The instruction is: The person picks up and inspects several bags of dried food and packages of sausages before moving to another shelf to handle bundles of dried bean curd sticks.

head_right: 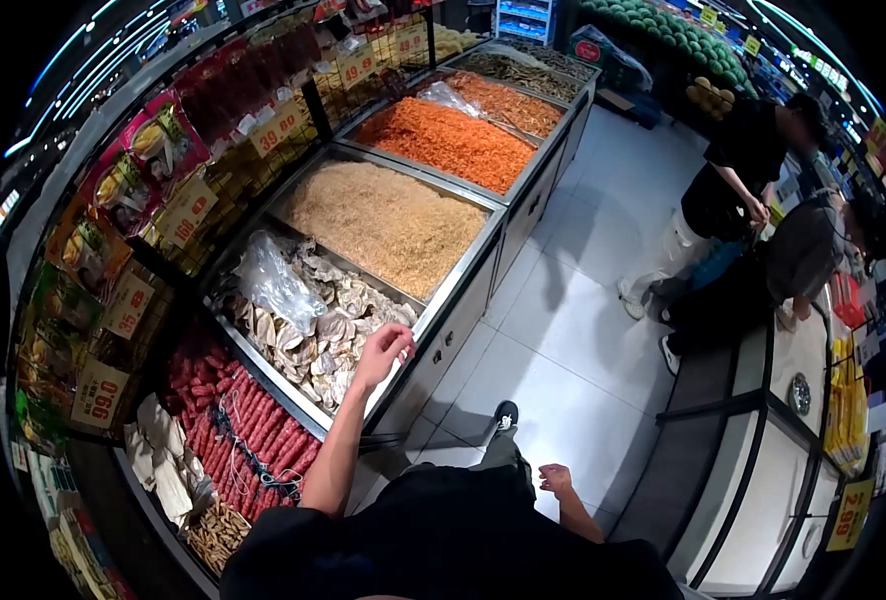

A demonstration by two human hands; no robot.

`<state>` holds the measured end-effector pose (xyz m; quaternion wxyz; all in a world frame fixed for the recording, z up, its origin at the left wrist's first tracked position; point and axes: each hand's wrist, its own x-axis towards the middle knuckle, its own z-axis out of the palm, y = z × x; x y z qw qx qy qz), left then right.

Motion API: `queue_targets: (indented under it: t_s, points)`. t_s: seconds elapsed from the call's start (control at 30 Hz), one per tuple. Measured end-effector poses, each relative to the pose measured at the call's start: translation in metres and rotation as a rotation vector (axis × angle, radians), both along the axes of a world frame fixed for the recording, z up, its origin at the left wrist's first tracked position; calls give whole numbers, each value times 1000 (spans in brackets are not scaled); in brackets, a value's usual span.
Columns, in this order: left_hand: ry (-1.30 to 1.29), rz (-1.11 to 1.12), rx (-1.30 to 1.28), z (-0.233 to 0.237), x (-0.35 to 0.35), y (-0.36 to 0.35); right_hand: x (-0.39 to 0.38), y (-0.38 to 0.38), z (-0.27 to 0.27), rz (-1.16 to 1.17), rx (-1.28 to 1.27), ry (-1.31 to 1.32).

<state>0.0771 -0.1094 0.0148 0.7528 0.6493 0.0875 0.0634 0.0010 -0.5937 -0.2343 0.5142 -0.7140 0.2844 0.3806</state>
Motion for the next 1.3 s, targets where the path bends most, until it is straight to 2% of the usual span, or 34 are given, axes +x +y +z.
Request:
queue_targets:
  t_s: [0.1, 0.17, 0.3, 0.53, 0.7, 0.9, 1.07, 1.2, 1.3]
  points:
    - [-43, 126, 83, 24, 54, 27, 64, -11, 5, 21, 20, 28]
    - [-85, 190, 76, 44, 79, 39, 112, -19, 10, 59, 135, 52]
    - [-110, 293, 102, 68, 120, 58, 222, -11, 6, 290, 71, 20]
    - [-102, 433, 242, 101, 167, 102, 372, 41, 33, 350, 152, -91]
    - [-153, 576, 302, 117, 203, 169, 419, 85, 33, 407, 105, -108]
    - [-178, 730, 252, 133, 239, 257, 428, 120, 38, 398, 128, -74]
    - [-221, 847, 295, 159, 250, 314, 435, 130, 31, 448, 78, -14]
    - [-157, 980, 327, 190, 254, 363, 462, 139, 33, 468, 53, 60]
    - [-159, 1074, 317, 200, 256, 405, 486, 150, 39, 475, 83, 15]
